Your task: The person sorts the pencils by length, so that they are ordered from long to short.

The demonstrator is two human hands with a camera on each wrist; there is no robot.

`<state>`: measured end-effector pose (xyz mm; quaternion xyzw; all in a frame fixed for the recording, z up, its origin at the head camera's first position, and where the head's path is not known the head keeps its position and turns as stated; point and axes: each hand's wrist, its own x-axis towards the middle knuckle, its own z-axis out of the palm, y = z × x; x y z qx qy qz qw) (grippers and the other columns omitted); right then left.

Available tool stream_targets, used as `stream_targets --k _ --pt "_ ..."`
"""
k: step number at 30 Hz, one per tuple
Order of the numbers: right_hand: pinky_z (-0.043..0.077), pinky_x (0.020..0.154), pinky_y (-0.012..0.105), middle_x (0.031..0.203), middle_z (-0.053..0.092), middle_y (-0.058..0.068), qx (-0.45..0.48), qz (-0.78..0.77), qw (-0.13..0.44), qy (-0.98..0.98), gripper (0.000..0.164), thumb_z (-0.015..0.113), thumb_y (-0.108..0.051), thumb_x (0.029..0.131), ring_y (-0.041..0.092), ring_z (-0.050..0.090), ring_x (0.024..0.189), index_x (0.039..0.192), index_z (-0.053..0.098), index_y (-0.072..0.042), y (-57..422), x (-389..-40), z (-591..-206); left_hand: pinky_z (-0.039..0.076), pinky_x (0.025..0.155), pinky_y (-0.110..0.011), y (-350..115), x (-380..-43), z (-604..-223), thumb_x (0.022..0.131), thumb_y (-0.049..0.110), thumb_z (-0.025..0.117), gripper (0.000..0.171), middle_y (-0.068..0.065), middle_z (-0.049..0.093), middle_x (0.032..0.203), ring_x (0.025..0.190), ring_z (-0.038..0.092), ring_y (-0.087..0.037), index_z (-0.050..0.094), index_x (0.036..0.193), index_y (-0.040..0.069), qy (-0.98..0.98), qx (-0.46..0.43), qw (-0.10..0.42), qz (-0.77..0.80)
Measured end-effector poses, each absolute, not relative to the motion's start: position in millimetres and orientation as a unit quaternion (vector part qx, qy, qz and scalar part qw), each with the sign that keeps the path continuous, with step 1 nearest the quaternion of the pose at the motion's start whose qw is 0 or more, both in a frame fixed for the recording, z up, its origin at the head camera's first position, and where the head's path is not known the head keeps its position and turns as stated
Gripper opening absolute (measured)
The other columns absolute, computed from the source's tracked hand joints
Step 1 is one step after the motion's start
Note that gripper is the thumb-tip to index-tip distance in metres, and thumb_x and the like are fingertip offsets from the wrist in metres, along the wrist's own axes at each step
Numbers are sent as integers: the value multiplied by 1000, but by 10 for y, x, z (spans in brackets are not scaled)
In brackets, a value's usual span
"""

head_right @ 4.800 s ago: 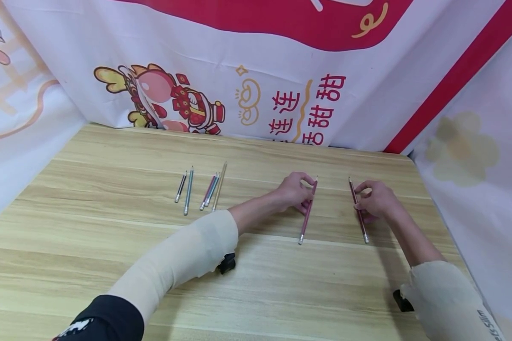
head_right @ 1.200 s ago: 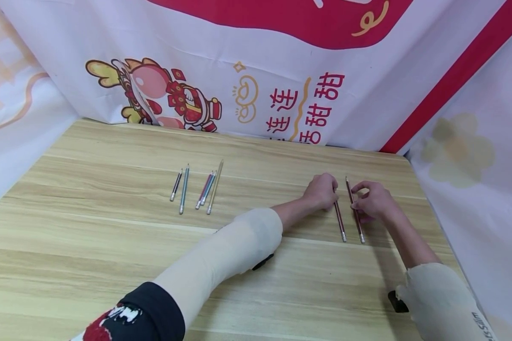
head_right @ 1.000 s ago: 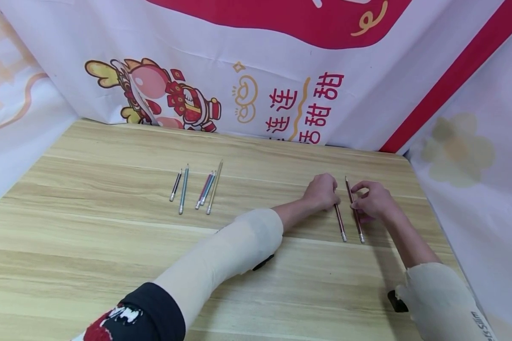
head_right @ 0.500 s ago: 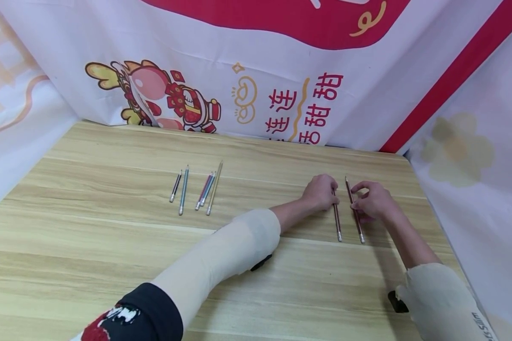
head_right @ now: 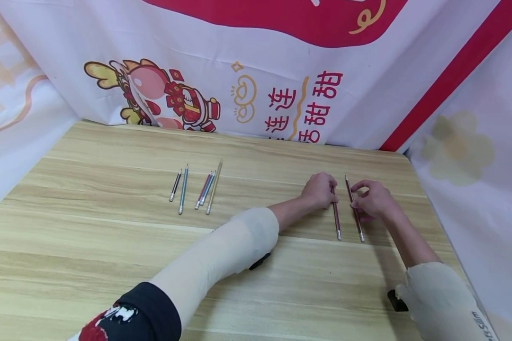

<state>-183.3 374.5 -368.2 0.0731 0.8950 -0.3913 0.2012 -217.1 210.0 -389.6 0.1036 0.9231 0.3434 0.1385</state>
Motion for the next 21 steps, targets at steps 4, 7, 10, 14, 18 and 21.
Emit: stream_targets --k 4,7,10,14,18,21 --pt "66 65 41 94 63 15 73 -390 199 896 47 63 2 99 17 66 75 141 42 9 3748 -1845 -3688 53 86 -13 2083 -2173 -3899 84 20 88 40 11 73 122 106 66 -4 76 122 23 925 110 130 340" --pt "66 64 41 92 63 14 76 -389 200 896 48 64 2 99 17 66 74 140 43 10 3749 -1854 -3697 51 77 -11 2052 -2150 -3889 84 20 88 37 10 74 116 96 65 -3 77 119 22 925 115 120 343" --pt "66 64 41 92 63 14 80 -386 202 896 47 65 2 99 18 66 74 141 44 9 3750 -1863 -3706 49 71 -11 2037 -2144 -3890 84 20 87 33 9 74 112 90 64 -4 78 116 21 924 119 115 345" --pt "66 64 41 93 63 14 79 -384 203 898 47 64 1 99 18 66 75 141 43 8 3757 -1868 -3709 49 70 -11 2045 -2172 -3905 84 21 87 30 10 73 111 89 64 -3 78 113 21 924 118 120 343" --pt "66 64 41 92 63 14 75 -388 201 896 47 64 2 99 17 66 75 141 43 9 3762 -1868 -3706 49 71 -10 2052 -2180 -3906 84 21 88 35 10 73 115 92 64 -3 77 117 22 922 111 126 348" --pt "66 64 42 92 64 14 76 -389 201 896 47 64 2 99 17 67 75 140 43 9 3762 -1866 -3708 51 75 -12 2036 -2147 -3881 83 20 88 40 11 73 119 97 66 -4 76 121 23 921 105 125 352"
